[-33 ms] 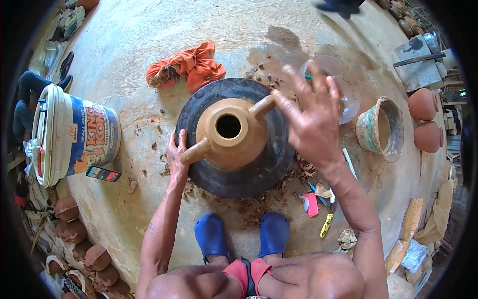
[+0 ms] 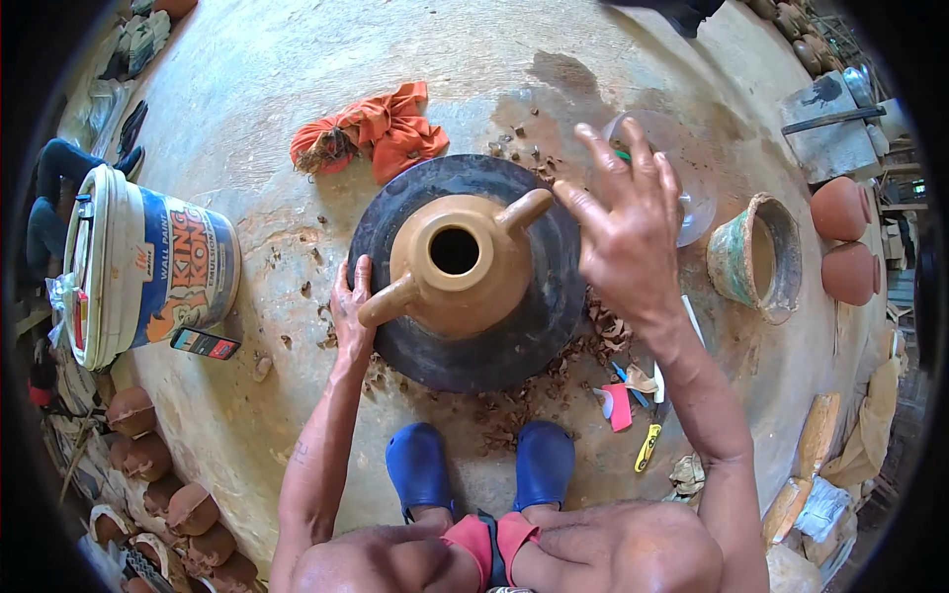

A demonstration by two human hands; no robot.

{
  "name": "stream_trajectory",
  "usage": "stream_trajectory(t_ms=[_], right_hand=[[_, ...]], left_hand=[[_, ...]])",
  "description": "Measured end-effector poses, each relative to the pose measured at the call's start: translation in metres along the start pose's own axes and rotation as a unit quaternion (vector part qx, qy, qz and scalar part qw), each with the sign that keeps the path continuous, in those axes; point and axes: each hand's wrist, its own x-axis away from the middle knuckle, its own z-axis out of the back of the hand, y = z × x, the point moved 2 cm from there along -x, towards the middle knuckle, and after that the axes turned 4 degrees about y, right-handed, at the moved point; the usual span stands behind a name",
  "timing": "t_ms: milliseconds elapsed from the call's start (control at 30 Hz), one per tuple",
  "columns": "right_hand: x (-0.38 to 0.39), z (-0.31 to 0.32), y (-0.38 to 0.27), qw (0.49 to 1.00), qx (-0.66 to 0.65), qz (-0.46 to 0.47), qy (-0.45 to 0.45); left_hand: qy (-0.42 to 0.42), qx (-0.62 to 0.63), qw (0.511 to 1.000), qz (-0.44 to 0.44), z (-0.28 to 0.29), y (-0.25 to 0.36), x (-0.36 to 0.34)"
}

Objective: The person shapes and smooths a clay pot with handles on a rotating pottery wheel using a small tool and a piece of cloth.

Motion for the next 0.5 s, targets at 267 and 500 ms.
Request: stream_trajectory(t_ms=[267, 500], right_hand=[[-0.008, -0.002, -0.028, 0.989, -0.094, 0.114, -0.01], [-0.037, -0.004, -0.008, 0.99, -0.043, 0.129, -0.033]], left_hand=[[0.012, -0.04, 0.999, -0.012, 0.002, 0.023, 0.01], [0.02, -0.041, 0.999, -0.01, 0.002, 0.017, 0.004]])
